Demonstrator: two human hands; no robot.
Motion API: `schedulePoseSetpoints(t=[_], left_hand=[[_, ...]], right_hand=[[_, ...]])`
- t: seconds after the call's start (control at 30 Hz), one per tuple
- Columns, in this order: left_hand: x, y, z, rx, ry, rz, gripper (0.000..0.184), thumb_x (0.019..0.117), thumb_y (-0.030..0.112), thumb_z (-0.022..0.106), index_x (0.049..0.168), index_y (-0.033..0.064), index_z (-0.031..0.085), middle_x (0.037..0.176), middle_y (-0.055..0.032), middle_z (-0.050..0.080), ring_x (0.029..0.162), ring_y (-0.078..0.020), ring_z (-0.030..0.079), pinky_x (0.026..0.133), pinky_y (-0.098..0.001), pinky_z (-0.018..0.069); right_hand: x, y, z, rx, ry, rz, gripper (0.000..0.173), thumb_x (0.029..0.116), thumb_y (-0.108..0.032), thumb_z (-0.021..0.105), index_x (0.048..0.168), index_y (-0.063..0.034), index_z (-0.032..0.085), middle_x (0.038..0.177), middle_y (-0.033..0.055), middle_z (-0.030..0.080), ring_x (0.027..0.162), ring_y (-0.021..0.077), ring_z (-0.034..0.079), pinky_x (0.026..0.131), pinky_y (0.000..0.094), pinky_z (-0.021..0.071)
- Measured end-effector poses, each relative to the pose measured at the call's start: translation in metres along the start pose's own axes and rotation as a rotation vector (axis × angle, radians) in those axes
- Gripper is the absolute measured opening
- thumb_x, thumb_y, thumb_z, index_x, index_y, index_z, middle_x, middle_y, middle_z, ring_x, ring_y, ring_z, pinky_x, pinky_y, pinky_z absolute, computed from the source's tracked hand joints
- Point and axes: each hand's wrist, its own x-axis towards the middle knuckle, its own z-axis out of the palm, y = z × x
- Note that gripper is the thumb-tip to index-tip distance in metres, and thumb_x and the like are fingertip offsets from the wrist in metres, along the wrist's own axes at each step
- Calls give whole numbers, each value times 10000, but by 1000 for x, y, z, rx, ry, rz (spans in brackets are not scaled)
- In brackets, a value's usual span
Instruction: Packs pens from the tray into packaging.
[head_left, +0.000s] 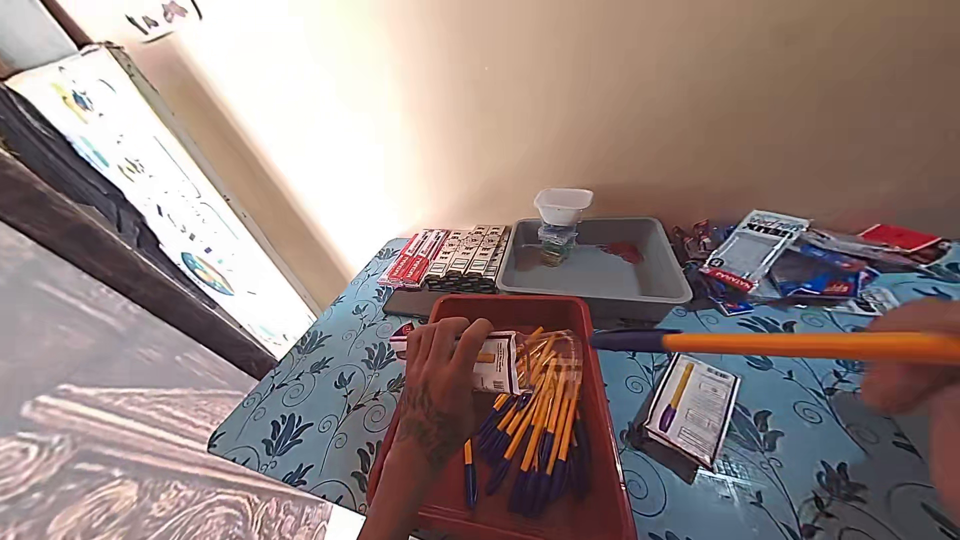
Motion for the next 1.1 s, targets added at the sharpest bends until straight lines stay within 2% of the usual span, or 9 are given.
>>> schedulePoseSetpoints(t=[0.1, 0.2, 0.37, 0.47, 0.6, 0.7, 0.8, 1.0, 1.1], left_hand=[[-2, 11, -1, 29, 39, -8, 422, 773, 260, 763, 1142, 85, 653, 997, -148, 649, 964, -320, 621, 868, -439, 455], [-5, 17, -1, 42, 60, -9, 402, 787, 249, 751, 1136, 84, 640, 1000, -150, 642, 968, -319, 609, 883, -433, 441], [-8, 14, -1, 26, 44, -33, 430, 758, 195, 781, 1137, 58, 631, 1006, -151, 655, 960, -323, 615, 873, -446, 442], [-11, 11, 0, 3, 45, -65, 471, 756, 213, 783, 1168, 65, 610, 1026, -148, 647, 980, -323, 609, 884, -445, 446], [-15, 9, 1, -39, 41, -96, 493, 764, 199, 780, 1196, 61, 587, 1038, -151, 625, 981, -319, 598, 863, -441, 449], [-17, 13, 1, -33, 18, -94, 473, 788, 229, 769, 1189, 46, 596, 1033, -163, 626, 980, -323, 597, 858, -439, 448], [-17, 13, 1, -26, -12, -94, 457, 797, 197, 759, 1192, 37, 594, 1044, -181, 621, 992, -348, 592, 870, -459, 436], [-18, 13, 1, -11, -46, -94, 485, 774, 189, 774, 1193, 12, 604, 1044, -187, 631, 981, -350, 606, 858, -484, 434], [-18, 15, 1, -7, -57, -108, 488, 768, 174, 768, 1191, -7, 607, 1048, -202, 632, 991, -364, 609, 882, -500, 440]], right_hand=[[-1, -3, 32, 29, -67, -14, 131, 1004, -399, 647, 1075, -302, 699, 930, -212, 710, 801, -90, 660, 692, 72, 544], [-6, 2, 52, 53, -197, 35, 217, 1029, -378, 604, 1091, -184, 679, 846, -131, 698, 722, -100, 625, 616, 53, 506], [-8, 2, 57, -3, -227, 118, 468, 992, -411, 634, 1359, -129, 563, 829, -146, 683, 663, -115, 568, 567, 47, 466], [-5, 2, 50, 18, -179, 102, 290, 1007, -382, 630, 1246, -219, 611, 831, -180, 682, 685, -103, 604, 586, 56, 496], [-7, 27, 59, -196, -360, 35, 175, 1002, -277, 591, 990, -149, 711, 757, -117, 652, 663, -97, 592, 596, 68, 502], [-28, 64, 88, -309, -747, -12, 133, 951, -129, 633, 963, -82, 757, 847, 68, 719, 798, 185, 705, 700, 342, 578], [-31, 76, 109, -371, -1356, 215, 325, 982, -31, 614, 1301, -37, 681, 1231, 257, 654, 1190, 449, 598, 1004, 591, 440], [-36, 78, 110, -477, -1370, 124, 224, 993, -64, 606, 1188, -67, 717, 1119, 217, 650, 1094, 402, 613, 932, 524, 473], [-29, 73, 117, -583, -1535, 219, 285, 1032, -124, 582, 1301, -100, 674, 1283, 226, 588, 1244, 398, 534, 1019, 525, 419]])
